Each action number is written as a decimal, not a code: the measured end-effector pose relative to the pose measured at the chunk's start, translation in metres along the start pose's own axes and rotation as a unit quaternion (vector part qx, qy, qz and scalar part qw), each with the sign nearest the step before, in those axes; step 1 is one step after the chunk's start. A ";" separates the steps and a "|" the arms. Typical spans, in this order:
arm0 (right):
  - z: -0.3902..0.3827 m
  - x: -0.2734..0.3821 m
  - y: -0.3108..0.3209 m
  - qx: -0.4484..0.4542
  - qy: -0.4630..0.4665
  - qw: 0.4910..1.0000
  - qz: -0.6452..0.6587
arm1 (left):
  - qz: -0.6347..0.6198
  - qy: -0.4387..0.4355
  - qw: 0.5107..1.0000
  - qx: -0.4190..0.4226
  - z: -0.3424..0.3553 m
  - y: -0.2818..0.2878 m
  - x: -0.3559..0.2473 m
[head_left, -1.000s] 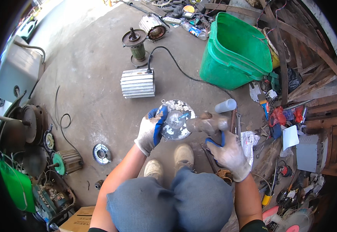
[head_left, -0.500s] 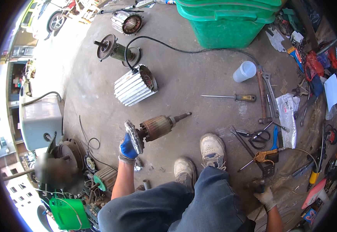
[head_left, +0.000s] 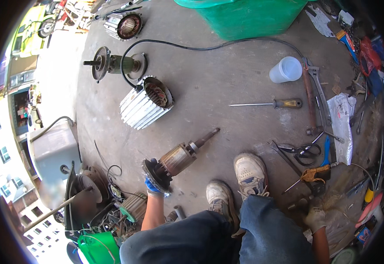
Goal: The person disassembles an electric motor, removes a bearing from the rotor using a hammer and a metal tube, and then reassembles the motor components.
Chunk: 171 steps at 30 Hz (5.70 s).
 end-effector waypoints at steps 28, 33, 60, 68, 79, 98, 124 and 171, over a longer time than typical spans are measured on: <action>-0.098 0.393 0.193 0.256 0.384 0.594 0.659 | -0.421 0.195 0.885 0.041 -0.037 -0.077 -0.079; -0.119 0.374 0.210 0.078 0.473 0.626 0.615 | -0.206 0.246 0.935 0.149 -0.021 -0.097 -0.049; -0.124 0.393 0.187 -0.240 0.600 0.745 0.162 | 0.166 -0.046 0.945 0.277 0.029 -0.122 -0.125; -0.113 0.384 0.187 -0.175 0.573 0.781 0.179 | 0.231 -0.036 0.902 0.363 0.040 -0.103 -0.149; -0.103 0.377 0.190 -0.135 0.545 0.806 0.188 | 0.079 -0.031 0.994 0.065 0.184 0.029 -0.105; -0.044 0.359 0.181 -0.080 0.335 0.929 0.138 | -0.037 -0.099 0.993 -0.051 0.122 -0.044 -0.135; -0.047 0.409 0.175 -0.168 0.444 0.851 0.225 | -0.087 -0.048 0.993 -0.066 0.029 -0.062 -0.134; -0.201 0.687 0.354 -0.224 0.511 0.802 -0.210 | -0.653 0.112 0.738 -0.129 0.175 -0.075 -0.036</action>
Point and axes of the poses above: each hand's wrist, its own z-axis towards the middle knuckle, its own y-axis out of the back of the hand, x = y × z, the point moved 2 cm from there along z, towards the middle knuckle, and after that the axes turned 13 degrees about -y, right-handed, at the moved point
